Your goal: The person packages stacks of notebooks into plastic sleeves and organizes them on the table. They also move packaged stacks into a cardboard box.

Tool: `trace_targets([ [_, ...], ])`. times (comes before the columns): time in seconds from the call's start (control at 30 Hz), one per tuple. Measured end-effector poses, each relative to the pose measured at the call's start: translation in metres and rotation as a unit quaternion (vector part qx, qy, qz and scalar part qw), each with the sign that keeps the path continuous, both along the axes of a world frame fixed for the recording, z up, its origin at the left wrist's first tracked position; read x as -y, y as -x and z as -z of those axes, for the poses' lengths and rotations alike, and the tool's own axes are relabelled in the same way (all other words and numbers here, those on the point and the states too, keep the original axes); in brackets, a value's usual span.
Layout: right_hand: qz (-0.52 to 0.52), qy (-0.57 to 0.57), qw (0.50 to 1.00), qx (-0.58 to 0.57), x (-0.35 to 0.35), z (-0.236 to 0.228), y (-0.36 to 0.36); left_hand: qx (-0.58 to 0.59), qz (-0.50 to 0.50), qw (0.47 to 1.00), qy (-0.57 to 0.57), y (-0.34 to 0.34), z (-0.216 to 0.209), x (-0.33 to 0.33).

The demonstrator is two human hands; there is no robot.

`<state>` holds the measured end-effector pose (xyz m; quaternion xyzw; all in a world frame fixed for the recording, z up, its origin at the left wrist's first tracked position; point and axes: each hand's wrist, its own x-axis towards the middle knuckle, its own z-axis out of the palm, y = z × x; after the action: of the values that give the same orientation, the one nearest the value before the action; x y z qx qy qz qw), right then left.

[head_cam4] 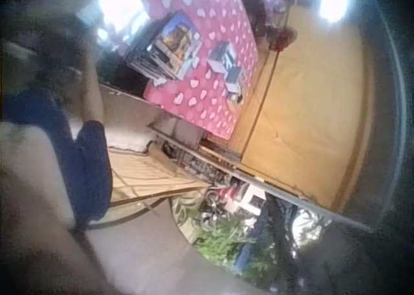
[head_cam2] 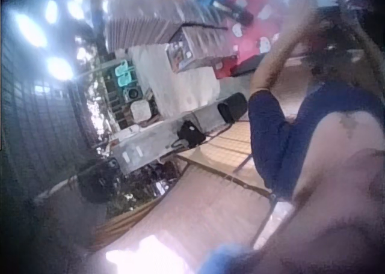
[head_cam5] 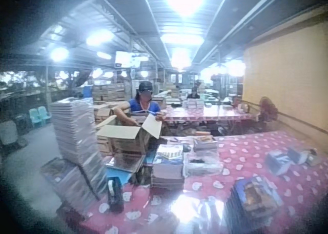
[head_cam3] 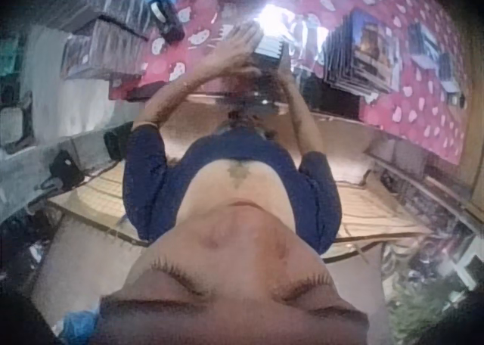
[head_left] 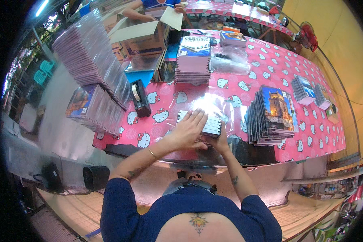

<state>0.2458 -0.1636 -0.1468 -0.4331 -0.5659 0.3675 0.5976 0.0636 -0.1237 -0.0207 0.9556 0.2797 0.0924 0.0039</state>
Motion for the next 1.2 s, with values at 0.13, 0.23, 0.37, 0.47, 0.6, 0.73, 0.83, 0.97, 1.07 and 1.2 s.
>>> trace_targets([
  [0.13, 0.005, 0.021, 1.0, -0.003, 0.0, 0.002, -0.003, -0.06, -0.01, 0.998, -0.032, 0.007, -0.003, -0.023],
  [0.23, -0.009, 0.01, 0.999, 0.037, 0.003, 0.005, 0.002, 0.011, 0.041, 0.998, -0.044, 0.016, 0.025, -0.042],
  [0.37, 0.072, 0.016, 0.955, 0.286, 0.012, 0.013, -0.016, 0.107, -0.103, 0.987, 0.068, 0.05, -0.013, -0.035],
  [0.47, 0.025, 0.17, 0.799, 0.576, 0.039, 0.031, -0.026, 0.328, -0.3, 0.857, 0.262, 0.091, 0.02, -0.054],
  [0.6, 0.062, 0.222, 0.772, 0.592, 0.051, 0.035, -0.024, 0.522, -0.306, 0.621, 0.498, 0.085, 0.085, -0.051],
  [0.73, 0.076, 0.218, 0.778, 0.585, 0.062, 0.04, -0.016, 0.519, -0.296, 0.554, 0.579, 0.063, 0.132, -0.056],
  [0.83, 0.072, 0.231, 0.778, 0.58, 0.067, 0.041, -0.014, 0.503, -0.316, 0.485, 0.642, 0.037, 0.134, -0.057],
  [0.97, 0.087, 0.211, 0.791, 0.568, 0.068, 0.038, -0.013, 0.411, -0.396, 0.597, 0.564, 0.033, 0.167, -0.074],
  [1.07, 0.14, 0.166, 0.855, 0.472, 0.05, 0.05, -0.039, 0.25, -0.429, 0.705, 0.507, 0.041, 0.162, -0.088],
  [1.2, 0.057, 0.326, 0.939, -0.095, 0.0, 0.048, -0.062, 0.189, -0.43, 0.799, 0.376, 0.035, 0.13, -0.074],
])
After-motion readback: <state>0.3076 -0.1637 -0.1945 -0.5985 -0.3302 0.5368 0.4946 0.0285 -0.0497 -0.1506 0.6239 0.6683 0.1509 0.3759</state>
